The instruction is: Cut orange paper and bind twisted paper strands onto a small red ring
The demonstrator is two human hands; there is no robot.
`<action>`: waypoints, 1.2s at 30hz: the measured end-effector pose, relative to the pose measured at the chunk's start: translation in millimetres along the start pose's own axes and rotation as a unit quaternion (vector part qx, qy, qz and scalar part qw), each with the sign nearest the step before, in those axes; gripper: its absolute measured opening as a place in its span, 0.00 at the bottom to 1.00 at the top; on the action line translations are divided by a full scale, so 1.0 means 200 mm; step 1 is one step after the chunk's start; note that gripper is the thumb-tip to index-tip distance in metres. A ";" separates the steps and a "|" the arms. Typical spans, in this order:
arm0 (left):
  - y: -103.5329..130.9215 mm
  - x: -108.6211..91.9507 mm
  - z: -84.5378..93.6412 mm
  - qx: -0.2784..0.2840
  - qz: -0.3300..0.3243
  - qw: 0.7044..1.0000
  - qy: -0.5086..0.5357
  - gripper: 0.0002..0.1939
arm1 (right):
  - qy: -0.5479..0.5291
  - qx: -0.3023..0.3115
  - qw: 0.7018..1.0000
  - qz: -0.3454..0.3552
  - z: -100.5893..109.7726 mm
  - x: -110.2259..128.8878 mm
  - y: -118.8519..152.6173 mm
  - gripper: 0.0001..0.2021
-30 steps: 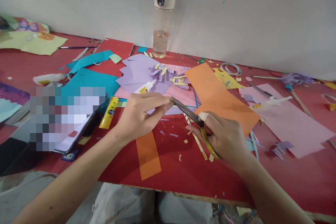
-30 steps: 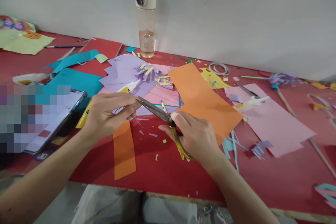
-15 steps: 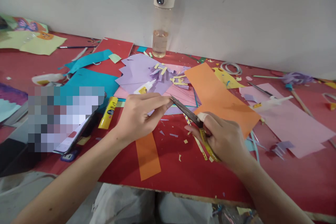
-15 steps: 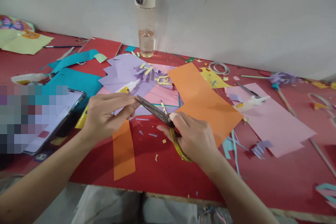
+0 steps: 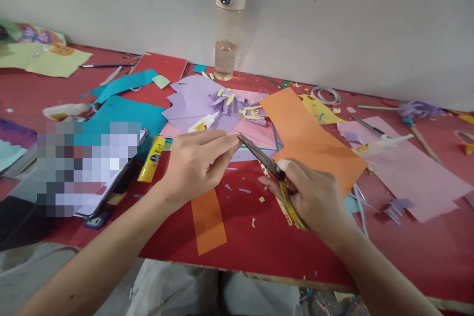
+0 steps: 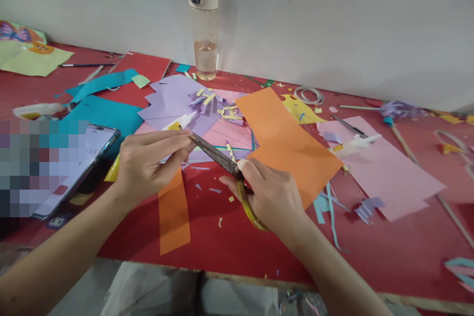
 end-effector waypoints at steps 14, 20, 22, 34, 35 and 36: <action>0.00 -0.04 0.01 -0.029 -0.054 0.994 -0.093 0.07 | 0.004 -0.010 1.000 -0.014 0.01 0.03 -0.01 0.15; 0.00 -0.05 0.01 -0.028 -0.066 0.991 -0.111 0.08 | 0.000 -0.004 1.000 -0.019 0.01 0.03 0.00 0.15; 0.00 -0.04 0.01 -0.027 -0.065 0.991 -0.112 0.08 | 0.001 -0.001 1.000 -0.022 0.01 0.03 0.00 0.15; 0.01 0.10 -0.07 0.080 0.223 0.918 0.319 0.10 | 0.021 -0.007 1.000 -0.016 -0.01 0.02 0.00 0.20; 0.02 0.11 -0.09 0.081 0.253 0.887 0.378 0.10 | 0.012 -0.002 1.000 -0.016 -0.01 0.01 0.00 0.21; 0.03 0.12 -0.11 0.079 0.277 0.856 0.429 0.10 | 0.002 0.003 1.000 -0.017 -0.01 0.01 0.00 0.21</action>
Point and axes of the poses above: each hand's wrist, its own y-axis away from the middle knuckle, its own z-axis out of the back of the hand, x = y × z, the point moved 6 cm from there along -y, towards the middle knuckle, and after that the axes turned 7 degrees about -z, right-handed, at the moved point
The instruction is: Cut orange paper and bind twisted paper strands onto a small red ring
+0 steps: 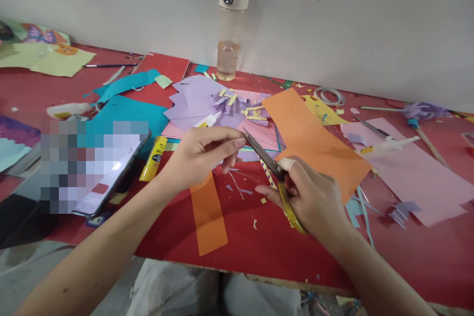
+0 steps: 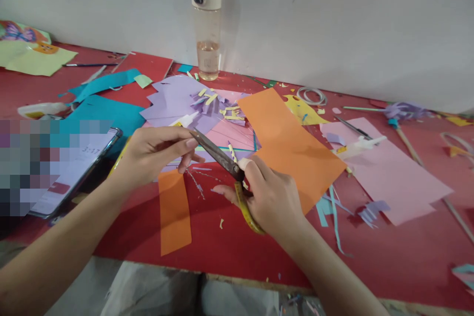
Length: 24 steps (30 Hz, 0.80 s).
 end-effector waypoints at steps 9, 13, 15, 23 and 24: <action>0.03 0.12 -0.05 0.030 0.151 0.952 0.264 0.06 | -0.153 0.119 0.979 -0.069 -0.05 -0.06 0.01 0.21; 0.03 0.12 -0.06 0.050 0.173 0.937 0.300 0.08 | -0.205 0.131 0.967 -0.077 -0.06 -0.07 0.02 0.24; 0.03 0.12 -0.07 0.065 0.180 0.927 0.323 0.08 | -0.222 0.115 0.966 -0.068 -0.06 -0.07 0.02 0.25; 0.05 0.13 -0.08 0.082 0.204 0.904 0.366 0.07 | -0.177 0.121 0.975 -0.048 -0.05 -0.05 0.01 0.20; 0.05 0.14 -0.08 0.081 0.210 0.904 0.364 0.07 | -0.173 0.123 0.976 -0.046 -0.05 -0.05 0.01 0.21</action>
Point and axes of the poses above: each hand's wrist, its own y-axis away from the middle knuckle, its own z-axis out of the back of the hand, x = y × z, the point moved 6 cm from there along -y, towards the middle knuckle, and after that the axes turned 7 degrees about -z, right-handed, at the moved point
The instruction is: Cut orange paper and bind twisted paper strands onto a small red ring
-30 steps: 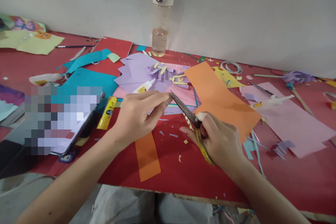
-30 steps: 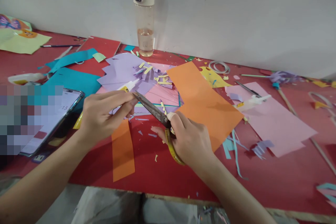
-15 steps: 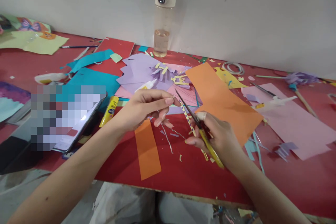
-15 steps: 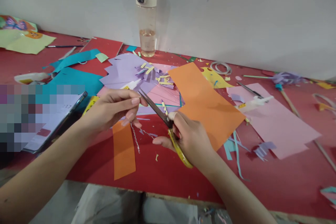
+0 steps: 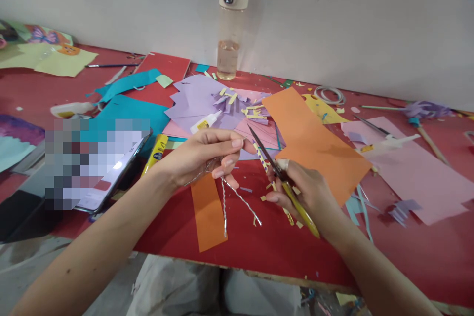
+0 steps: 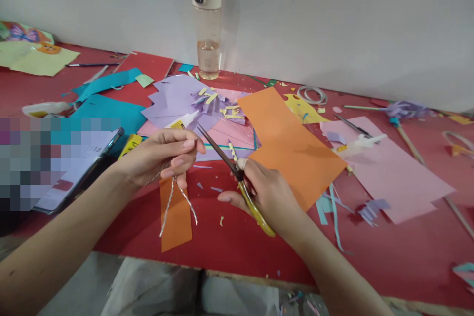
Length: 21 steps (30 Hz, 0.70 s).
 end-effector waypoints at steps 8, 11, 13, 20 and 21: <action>0.00 0.02 -0.01 0.010 0.029 0.999 -0.012 0.07 | 0.029 0.009 0.999 0.019 0.00 0.01 0.01 0.23; 0.00 0.01 -0.01 0.012 0.027 0.999 -0.023 0.08 | 0.026 0.012 0.999 0.018 0.00 0.02 0.01 0.22; 0.00 0.00 -0.01 0.012 0.024 0.999 -0.033 0.09 | 0.028 0.010 0.999 0.022 0.00 0.02 0.01 0.22; 0.00 0.00 -0.01 0.019 0.025 0.998 -0.049 0.10 | 0.081 -0.024 0.995 0.045 0.01 0.03 0.01 0.25; 0.01 0.00 0.00 0.023 0.028 0.998 -0.047 0.09 | 0.082 -0.026 0.995 0.051 0.01 0.03 0.01 0.26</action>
Point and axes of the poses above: each hand's wrist, its own y-axis away from the middle knuckle, its own z-axis out of the back of the hand, x = y × z, the point moved 6 cm from there along -y, towards the middle knuckle, and after that the axes turned 7 degrees about -z, right-handed, at the moved point
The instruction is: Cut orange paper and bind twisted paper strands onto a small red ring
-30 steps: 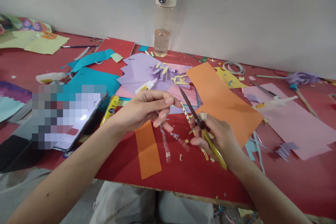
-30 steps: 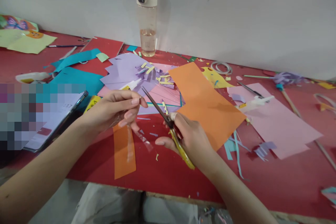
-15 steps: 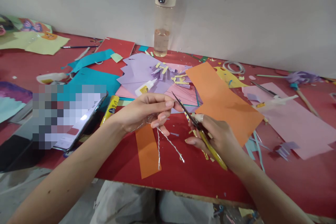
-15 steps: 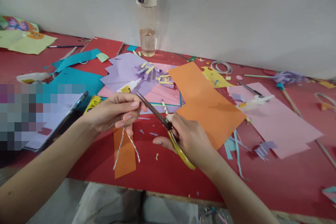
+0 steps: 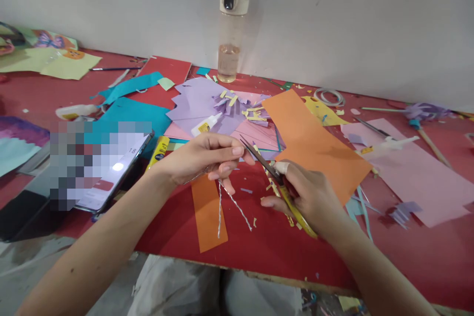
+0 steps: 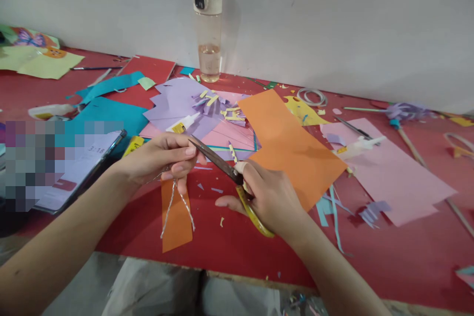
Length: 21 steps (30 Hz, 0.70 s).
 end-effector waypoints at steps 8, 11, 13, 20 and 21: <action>0.01 0.03 0.01 0.015 0.026 0.999 0.017 0.09 | -0.011 0.005 1.000 0.015 0.01 0.02 -0.01 0.26; 0.01 0.02 0.00 0.030 0.019 0.999 0.012 0.08 | -0.010 -0.002 1.000 0.021 0.01 0.03 -0.01 0.27; 0.01 0.01 -0.01 0.036 0.013 0.999 0.008 0.08 | -0.011 -0.004 1.000 0.023 0.01 0.03 -0.01 0.27; 0.01 0.02 -0.01 0.027 0.018 0.999 0.000 0.09 | -0.041 0.016 0.999 0.014 0.00 0.03 -0.01 0.27; 0.01 0.02 -0.01 0.029 0.016 0.999 0.001 0.09 | -0.047 0.020 0.999 0.013 -0.01 0.03 0.00 0.27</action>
Point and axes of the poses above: each hand's wrist, its own y-axis away from the middle knuckle, its own z-axis out of the back of the hand, x = y × z, the point moved 6 cm from there along -y, towards the middle knuckle, and after that the axes turned 7 degrees about -z, right-handed, at the moved point
